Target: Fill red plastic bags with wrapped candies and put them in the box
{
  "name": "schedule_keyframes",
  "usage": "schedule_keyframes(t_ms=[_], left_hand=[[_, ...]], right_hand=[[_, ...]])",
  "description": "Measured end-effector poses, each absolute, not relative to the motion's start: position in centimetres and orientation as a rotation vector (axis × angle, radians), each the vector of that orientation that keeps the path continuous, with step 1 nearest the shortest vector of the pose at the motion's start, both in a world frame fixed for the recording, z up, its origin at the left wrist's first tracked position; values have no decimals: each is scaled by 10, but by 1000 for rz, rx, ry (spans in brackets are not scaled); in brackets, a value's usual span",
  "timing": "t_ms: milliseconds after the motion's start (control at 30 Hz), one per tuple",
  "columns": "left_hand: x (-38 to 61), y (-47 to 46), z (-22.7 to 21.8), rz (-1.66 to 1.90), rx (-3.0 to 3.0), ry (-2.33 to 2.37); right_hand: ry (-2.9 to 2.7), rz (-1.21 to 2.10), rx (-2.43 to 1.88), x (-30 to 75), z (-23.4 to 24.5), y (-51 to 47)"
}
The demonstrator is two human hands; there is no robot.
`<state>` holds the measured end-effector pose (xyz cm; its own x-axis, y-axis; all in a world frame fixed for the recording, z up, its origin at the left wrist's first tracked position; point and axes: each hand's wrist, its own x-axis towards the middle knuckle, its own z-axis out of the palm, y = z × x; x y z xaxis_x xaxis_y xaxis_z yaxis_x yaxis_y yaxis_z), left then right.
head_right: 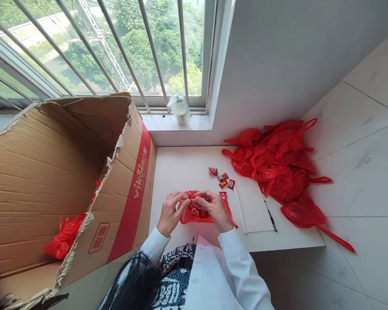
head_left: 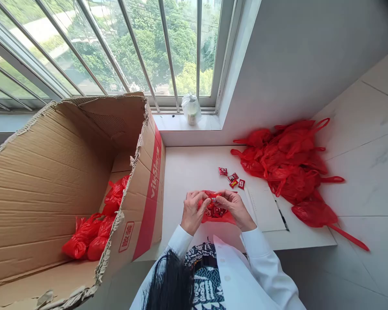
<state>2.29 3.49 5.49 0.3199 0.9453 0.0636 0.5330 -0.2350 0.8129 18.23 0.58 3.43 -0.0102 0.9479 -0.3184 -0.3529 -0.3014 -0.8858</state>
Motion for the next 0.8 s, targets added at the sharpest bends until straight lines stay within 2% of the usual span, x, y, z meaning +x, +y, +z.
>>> schedule_keyframes(t_ms=[500, 800], left_hand=[[19, 42, 57, 596, 1691, 1093], [16, 34, 49, 511, 1982, 1130]], right_hand=[[-967, 1427, -1239, 182, 44, 2], [-1067, 1372, -1304, 181, 39, -7]])
